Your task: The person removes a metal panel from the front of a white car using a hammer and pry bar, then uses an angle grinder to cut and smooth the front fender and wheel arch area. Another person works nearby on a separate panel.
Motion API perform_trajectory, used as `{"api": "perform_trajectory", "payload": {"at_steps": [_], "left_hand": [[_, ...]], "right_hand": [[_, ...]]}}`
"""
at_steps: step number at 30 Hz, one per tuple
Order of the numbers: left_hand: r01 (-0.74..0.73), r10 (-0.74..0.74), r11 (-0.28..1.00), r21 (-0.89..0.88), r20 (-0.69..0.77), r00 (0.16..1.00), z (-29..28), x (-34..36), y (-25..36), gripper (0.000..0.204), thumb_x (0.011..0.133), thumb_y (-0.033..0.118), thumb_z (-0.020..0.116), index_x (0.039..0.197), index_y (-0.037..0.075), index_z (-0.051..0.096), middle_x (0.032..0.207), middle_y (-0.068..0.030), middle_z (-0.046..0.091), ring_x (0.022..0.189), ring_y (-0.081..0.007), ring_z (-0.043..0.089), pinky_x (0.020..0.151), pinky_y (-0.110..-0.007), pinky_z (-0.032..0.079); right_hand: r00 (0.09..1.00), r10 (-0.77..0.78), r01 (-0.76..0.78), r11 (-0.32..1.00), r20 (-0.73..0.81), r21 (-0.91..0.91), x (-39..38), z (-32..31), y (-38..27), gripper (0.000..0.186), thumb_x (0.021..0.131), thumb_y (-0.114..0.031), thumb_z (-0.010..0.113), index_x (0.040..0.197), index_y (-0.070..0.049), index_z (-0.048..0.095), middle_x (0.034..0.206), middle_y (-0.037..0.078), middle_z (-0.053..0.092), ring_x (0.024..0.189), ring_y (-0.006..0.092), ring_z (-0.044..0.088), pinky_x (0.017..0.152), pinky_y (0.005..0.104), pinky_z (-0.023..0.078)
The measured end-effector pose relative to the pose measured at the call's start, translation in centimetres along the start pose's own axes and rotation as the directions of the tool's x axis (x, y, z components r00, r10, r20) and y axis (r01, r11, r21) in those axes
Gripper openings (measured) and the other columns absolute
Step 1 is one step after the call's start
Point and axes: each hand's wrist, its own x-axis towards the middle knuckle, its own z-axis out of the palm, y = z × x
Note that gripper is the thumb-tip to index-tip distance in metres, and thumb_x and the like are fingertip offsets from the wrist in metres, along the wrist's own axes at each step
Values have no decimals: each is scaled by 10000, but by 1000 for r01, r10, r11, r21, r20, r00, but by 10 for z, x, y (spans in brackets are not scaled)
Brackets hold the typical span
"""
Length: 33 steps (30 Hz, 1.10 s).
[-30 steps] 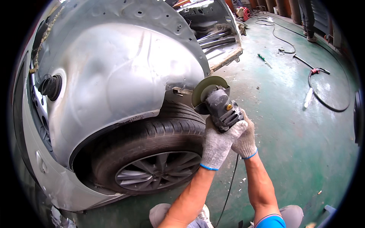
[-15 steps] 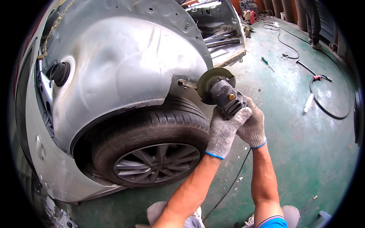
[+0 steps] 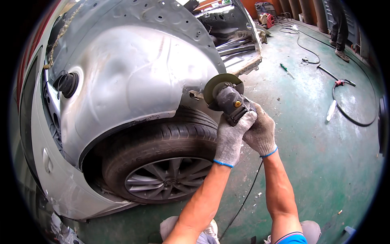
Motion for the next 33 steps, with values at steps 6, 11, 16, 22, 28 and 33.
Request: {"api": "perform_trajectory", "payload": {"at_steps": [6,11,16,22,28,33], "left_hand": [[-29,29,1000,9,14,999,-3,3,-3,464,884,213,886,1248,19,673,1144,-39,730,1007,-126,684,914,-308,554],[-42,42,999,18,7,999,-5,5,-3,450,875,202,891,1229,16,683,1126,-39,739,976,-126,692,893,-307,562],[-47,48,999,26,-29,998,-6,6,-4,449,863,184,898,1222,17,687,1120,-41,743,975,-127,701,894,-305,569],[-47,47,999,16,0,999,-8,9,-6,482,864,171,896,1258,17,666,1149,-49,737,1002,-134,701,909,-308,569],[-45,45,998,32,-10,999,-9,9,-6,505,864,174,896,1277,19,652,1164,-48,731,1017,-136,696,913,-308,568],[-26,26,998,52,0,1000,-12,10,-8,535,871,180,876,1324,24,638,1199,-38,713,1063,-137,676,958,-311,551]], "right_hand": [[1000,6,-6,1000,14,-21,1,0,-1,693,704,-275,945,1332,-133,688,1164,121,775,1049,311,768,908,392,613],[999,24,-24,1000,22,-4,3,2,-3,687,712,-265,941,1337,-133,687,1180,121,771,1063,307,765,916,389,611],[1000,6,-6,1000,16,4,2,5,-5,688,713,-265,941,1340,-136,688,1190,120,769,1070,305,763,919,388,611],[1000,-9,9,999,12,-39,3,6,0,684,709,-269,939,1330,-140,683,1178,117,768,1060,312,762,905,397,612],[1000,-5,6,1000,16,-23,2,8,2,677,709,-265,938,1323,-141,682,1188,119,764,1064,314,760,901,398,612],[1000,-6,7,999,19,-32,2,9,2,698,701,-263,944,1336,-143,683,1201,116,762,1069,310,759,904,397,613]]}}
